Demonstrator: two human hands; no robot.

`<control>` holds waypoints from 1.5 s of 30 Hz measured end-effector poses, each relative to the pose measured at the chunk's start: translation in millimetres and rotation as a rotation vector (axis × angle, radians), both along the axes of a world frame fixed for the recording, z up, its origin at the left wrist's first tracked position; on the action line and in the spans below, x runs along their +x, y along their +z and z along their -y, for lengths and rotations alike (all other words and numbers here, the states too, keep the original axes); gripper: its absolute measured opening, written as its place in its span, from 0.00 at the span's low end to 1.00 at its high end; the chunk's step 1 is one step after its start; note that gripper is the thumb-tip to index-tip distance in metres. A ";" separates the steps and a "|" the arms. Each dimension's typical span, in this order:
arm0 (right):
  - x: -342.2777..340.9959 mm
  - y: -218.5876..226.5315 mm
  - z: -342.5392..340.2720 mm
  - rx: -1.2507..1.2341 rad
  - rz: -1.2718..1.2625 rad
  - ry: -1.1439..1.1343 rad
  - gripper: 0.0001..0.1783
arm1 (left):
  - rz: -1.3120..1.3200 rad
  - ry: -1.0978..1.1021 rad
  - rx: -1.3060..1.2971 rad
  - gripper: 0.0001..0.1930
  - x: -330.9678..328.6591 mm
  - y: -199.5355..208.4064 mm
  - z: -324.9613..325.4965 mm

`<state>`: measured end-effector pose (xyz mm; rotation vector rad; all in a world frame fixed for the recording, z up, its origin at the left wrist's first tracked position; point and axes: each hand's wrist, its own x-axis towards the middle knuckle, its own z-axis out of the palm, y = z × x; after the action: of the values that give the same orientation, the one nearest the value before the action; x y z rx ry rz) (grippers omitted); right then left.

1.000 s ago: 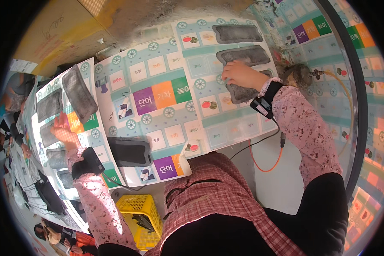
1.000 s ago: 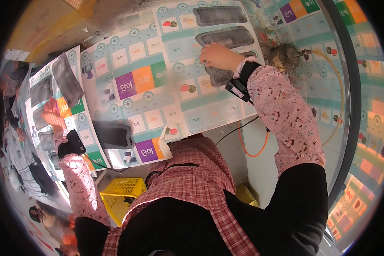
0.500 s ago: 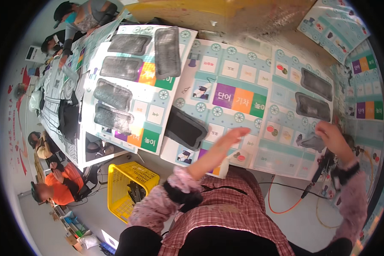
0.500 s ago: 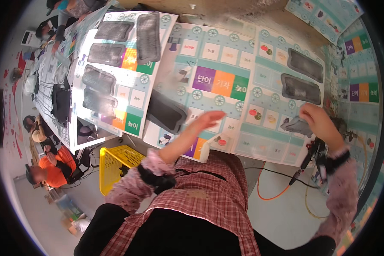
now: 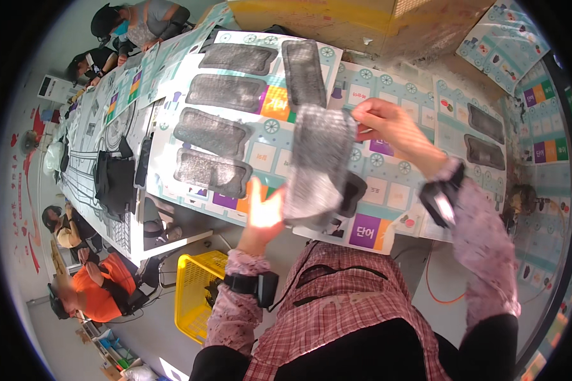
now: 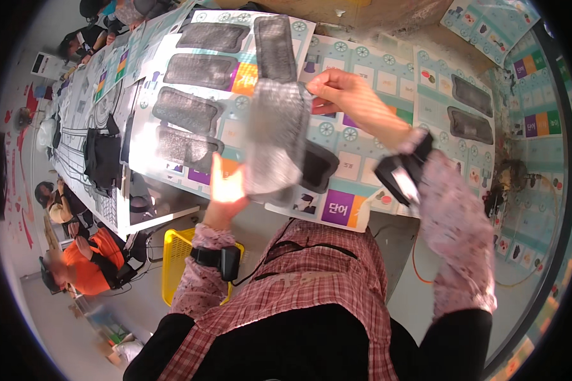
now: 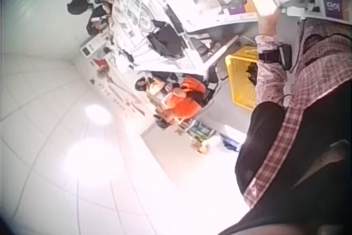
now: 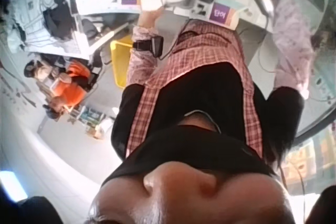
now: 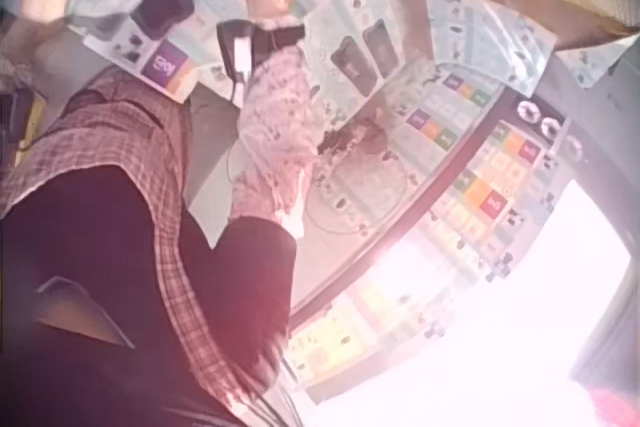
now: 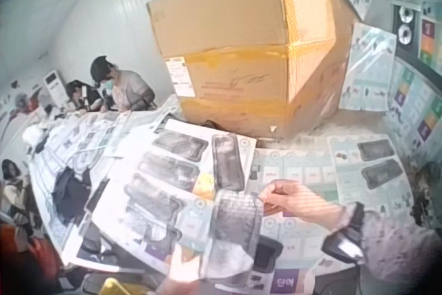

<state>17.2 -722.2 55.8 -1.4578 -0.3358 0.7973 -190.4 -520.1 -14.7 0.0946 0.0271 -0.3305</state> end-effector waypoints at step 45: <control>26.3 -133.8 -69.9 -0.188 -0.329 0.165 0.12 | -0.593 0.646 2.262 0.15 -28.1 -36.8 -29.9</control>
<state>43.6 -652.4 -78.0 -1.4542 -0.1337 1.2101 -218.5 -490.2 -51.5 2.1738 1.0031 0.4916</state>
